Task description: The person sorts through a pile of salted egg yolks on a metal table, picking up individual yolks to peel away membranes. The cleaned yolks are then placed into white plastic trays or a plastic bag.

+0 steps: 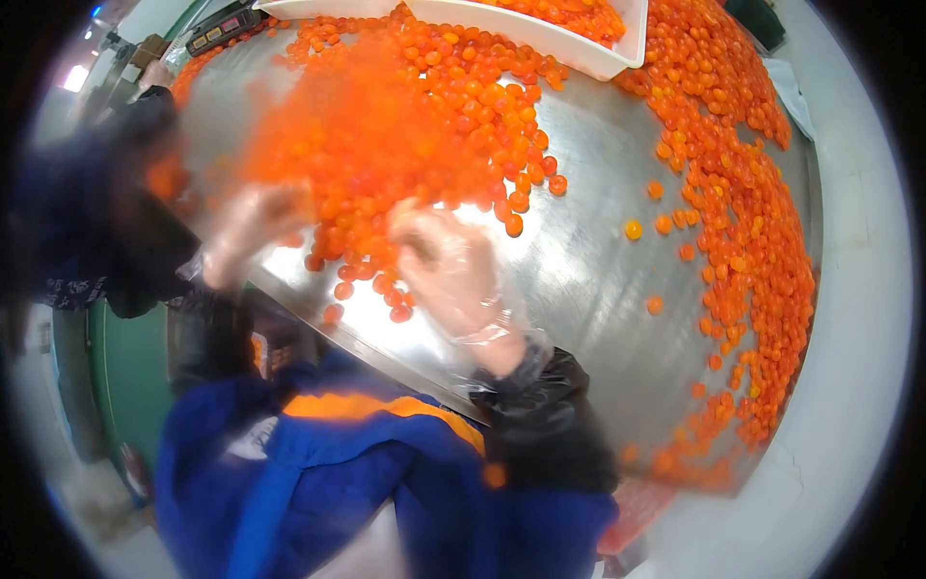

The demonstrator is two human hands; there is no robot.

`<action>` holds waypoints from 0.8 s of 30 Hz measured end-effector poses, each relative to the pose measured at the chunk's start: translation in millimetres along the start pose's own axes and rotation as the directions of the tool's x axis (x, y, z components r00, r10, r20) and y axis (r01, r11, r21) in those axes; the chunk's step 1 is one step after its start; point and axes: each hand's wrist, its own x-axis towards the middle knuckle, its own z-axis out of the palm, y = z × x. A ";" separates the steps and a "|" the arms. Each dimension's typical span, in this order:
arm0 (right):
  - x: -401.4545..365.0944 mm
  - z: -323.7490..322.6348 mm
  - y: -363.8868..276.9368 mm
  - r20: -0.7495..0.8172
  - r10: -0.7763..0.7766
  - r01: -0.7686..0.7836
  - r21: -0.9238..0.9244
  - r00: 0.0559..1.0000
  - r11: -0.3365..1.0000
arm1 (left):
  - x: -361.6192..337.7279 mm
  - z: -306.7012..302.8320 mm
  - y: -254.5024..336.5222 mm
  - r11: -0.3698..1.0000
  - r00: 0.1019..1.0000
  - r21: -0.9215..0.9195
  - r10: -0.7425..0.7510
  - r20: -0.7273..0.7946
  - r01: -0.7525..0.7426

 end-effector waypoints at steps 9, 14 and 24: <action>-20.1 -39.8 24.1 -0.102 0.079 -0.083 -0.039 0.992 0.996 | 89.3 36.8 -18.1 0.773 0.908 -0.525 -0.418 0.001 0.356; -25.8 -53.7 24.0 -0.146 0.150 -0.151 0.004 0.978 0.989 | 92.9 30.9 -8.2 0.901 0.942 -0.296 -0.336 -0.012 0.317; -25.1 -57.1 20.5 -0.144 0.187 -0.187 0.009 0.972 0.982 | 63.8 37.8 15.8 0.951 0.941 0.044 0.308 -0.138 -0.305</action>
